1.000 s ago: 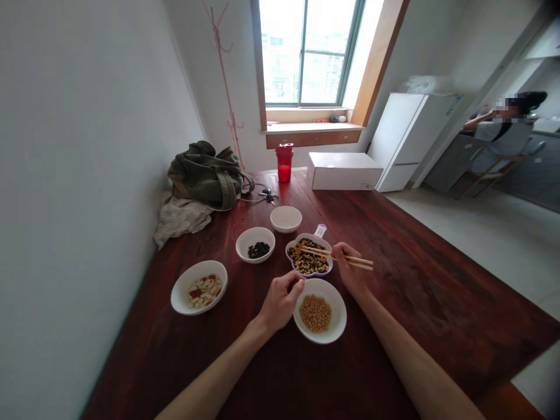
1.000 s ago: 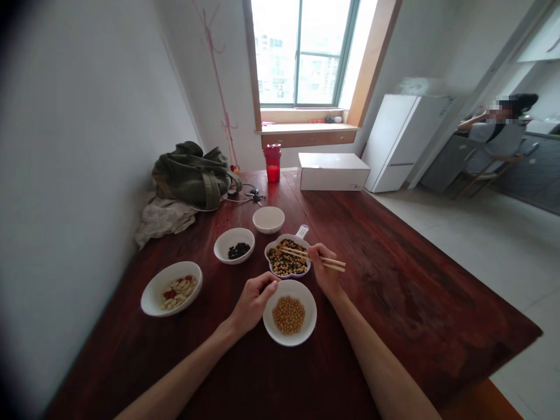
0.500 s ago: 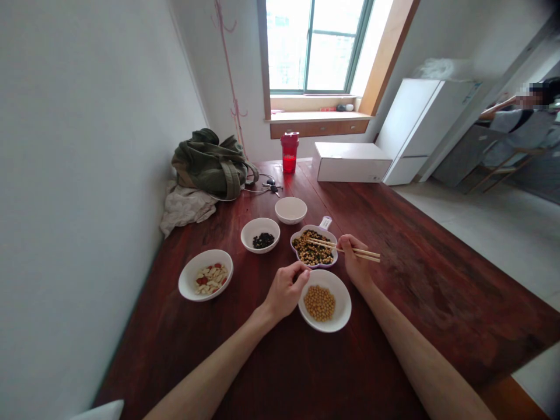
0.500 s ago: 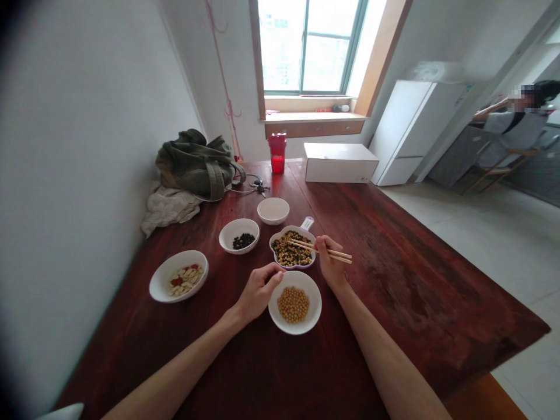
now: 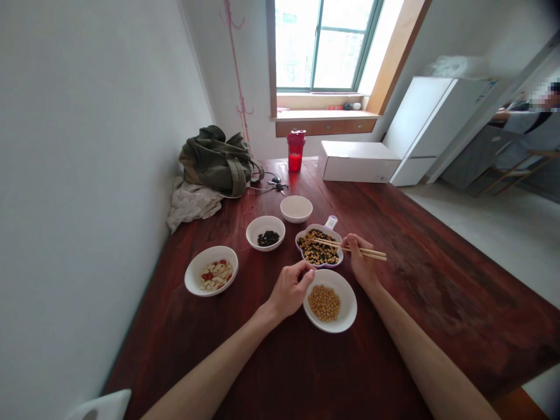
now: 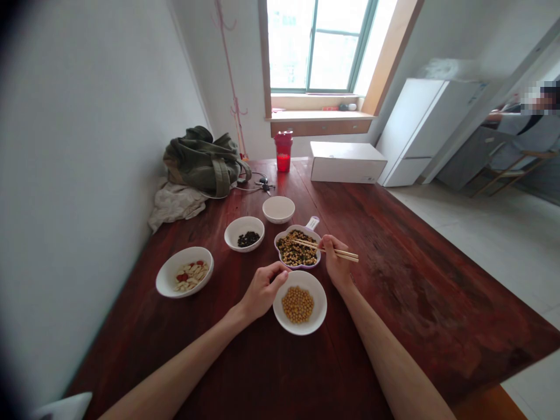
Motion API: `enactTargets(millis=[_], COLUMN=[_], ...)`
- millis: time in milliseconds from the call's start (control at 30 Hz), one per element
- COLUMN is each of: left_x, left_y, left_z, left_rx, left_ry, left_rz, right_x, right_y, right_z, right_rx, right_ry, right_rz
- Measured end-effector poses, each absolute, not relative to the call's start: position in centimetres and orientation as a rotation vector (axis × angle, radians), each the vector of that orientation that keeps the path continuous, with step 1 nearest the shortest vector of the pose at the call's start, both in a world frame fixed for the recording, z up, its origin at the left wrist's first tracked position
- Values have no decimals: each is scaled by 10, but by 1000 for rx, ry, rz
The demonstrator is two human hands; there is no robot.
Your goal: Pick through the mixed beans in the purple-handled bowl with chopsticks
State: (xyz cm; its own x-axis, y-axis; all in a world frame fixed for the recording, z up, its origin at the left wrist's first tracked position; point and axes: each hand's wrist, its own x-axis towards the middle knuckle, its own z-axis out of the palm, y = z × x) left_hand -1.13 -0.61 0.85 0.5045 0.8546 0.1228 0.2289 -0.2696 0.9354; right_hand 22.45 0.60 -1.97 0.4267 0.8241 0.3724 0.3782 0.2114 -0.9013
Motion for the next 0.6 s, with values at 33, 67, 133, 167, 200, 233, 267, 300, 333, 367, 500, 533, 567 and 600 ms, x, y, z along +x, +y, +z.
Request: enactTargets(millis=[33,67,133,167,200,233,267,300,333,367,500,533,567,600], left_x=[-11,-11,-11,-11,-11,-11,-11,-11,-11,-11,-11,-11,-11,-11], left_y=[-6,-6,-6,-6,-6,-6,-6,-6,-6,-6,-6,-6,-6,-6], left_z=[8,8,7,7,7,6,6,6,6,6,6,6,7,7], left_rx=[1773,1772,1770,1770,1771,1772,1772,1773,1772,1771,1772,1773,1773,1774], left_ry=[910,908,902,900,899,900,901,903,904,905,897,896,895,896], left_rz=[808,811,813,813,812,811,810,808,805,802,803,803,803,802], right_x=[224,224,222,222,221,221,221,221,221,221,222,223,223,223], right_y=[6,5,4,3,3,3,3,3,3,4,6,6,6,7], right_z=[-19,-18,-15,-14,-12,-12,-11,-12,-12,-13,-15,-16,-16,-16], right_rx=[-1397,-1403,-1408,-1407,-1404,-1399,-1395,-1395,-1398,-1400,-1400,-1401,-1405,-1409], right_ry=[-1161,-1156,-1149,-1146,-1144,-1140,-1136,-1134,-1132,-1130,-1112,-1107,-1104,-1104], right_rz=[442,448,462,468,474,477,480,481,480,479,495,500,503,505])
